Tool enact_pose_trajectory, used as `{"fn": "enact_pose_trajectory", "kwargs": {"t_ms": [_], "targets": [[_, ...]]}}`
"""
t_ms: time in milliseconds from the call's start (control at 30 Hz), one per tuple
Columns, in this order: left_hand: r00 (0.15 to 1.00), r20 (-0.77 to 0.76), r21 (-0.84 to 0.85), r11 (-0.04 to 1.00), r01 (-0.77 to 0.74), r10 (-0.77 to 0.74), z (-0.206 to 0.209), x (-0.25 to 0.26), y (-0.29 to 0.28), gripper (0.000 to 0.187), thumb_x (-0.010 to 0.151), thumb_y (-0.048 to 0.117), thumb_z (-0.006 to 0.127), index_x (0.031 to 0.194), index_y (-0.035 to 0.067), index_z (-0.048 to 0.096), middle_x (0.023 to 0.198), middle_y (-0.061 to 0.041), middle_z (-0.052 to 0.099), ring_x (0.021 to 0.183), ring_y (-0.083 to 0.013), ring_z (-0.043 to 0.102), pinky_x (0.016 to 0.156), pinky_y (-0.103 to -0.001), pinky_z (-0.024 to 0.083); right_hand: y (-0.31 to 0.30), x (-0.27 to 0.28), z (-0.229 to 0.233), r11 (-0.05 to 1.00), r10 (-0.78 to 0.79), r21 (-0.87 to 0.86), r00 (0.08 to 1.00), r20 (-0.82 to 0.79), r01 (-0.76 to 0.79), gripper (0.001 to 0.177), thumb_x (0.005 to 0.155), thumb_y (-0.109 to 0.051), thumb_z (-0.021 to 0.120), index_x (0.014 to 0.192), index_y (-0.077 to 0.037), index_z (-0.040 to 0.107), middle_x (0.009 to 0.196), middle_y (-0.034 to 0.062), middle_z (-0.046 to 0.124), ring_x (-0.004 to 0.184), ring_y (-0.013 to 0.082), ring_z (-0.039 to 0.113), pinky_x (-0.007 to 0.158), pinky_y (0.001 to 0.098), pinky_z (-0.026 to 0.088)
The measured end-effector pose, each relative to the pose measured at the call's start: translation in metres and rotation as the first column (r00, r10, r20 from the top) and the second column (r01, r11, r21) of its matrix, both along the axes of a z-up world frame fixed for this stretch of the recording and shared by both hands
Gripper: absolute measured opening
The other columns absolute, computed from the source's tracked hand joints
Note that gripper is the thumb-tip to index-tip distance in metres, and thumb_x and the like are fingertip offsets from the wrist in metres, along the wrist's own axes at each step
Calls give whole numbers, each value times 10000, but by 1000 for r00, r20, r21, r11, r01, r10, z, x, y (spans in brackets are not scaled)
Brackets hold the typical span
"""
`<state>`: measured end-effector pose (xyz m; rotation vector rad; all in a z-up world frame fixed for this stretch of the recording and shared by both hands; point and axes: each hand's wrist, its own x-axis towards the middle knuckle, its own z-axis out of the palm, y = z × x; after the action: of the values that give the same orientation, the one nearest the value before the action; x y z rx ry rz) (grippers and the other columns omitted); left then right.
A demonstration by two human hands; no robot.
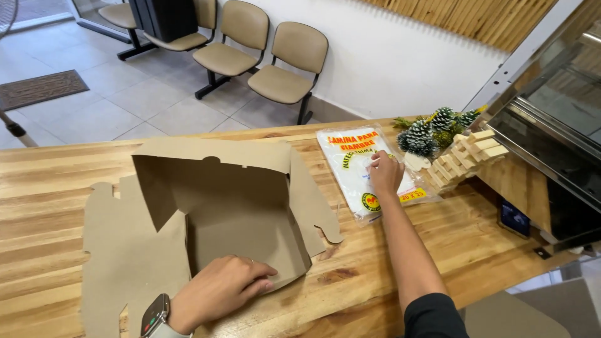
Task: Assembling cardboard boxes by folding pre-scored flaps and tucking them into slots, then placing a plastic liner inside.
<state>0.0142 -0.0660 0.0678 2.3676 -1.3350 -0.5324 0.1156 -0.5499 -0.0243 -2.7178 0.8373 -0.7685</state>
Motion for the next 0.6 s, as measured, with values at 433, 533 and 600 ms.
{"fn": "enact_pose_trajectory", "kwargs": {"t_ms": [433, 533, 600], "targets": [[987, 138, -302, 952, -43, 88, 8, 7, -58, 431, 975, 376, 548, 1401, 306, 547, 1103, 12, 751, 1045, -230, 695, 840, -401, 532, 80, -94, 84, 970, 239, -78, 832, 500, -232, 249, 892, -46, 766, 1098, -130, 654, 910, 5, 757, 846, 167, 719, 718, 346, 534], [978, 158, -445, 894, -52, 136, 17, 6, -65, 592, 929, 262, 635, 1489, 260, 442, 1390, 5, 625, 1192, -227, 626, 878, -414, 538, 133, -137, 129, 907, 359, -37, 722, 591, -420, 106, 969, -88, 688, 1071, -87, 657, 963, 48, 738, 808, 182, 703, 719, 296, 566], [972, 205, -568, 822, 26, 111, 19, 6, -64, 933, 833, 303, 793, 1577, 94, 270, 1576, -155, 412, 1402, -311, 445, 1083, -439, 420, 171, -164, 153, 689, 354, 275, 642, 680, -671, 139, 940, -53, 711, 1054, -90, 641, 976, 22, 654, 878, 98, 638, 712, 194, 494]]}}
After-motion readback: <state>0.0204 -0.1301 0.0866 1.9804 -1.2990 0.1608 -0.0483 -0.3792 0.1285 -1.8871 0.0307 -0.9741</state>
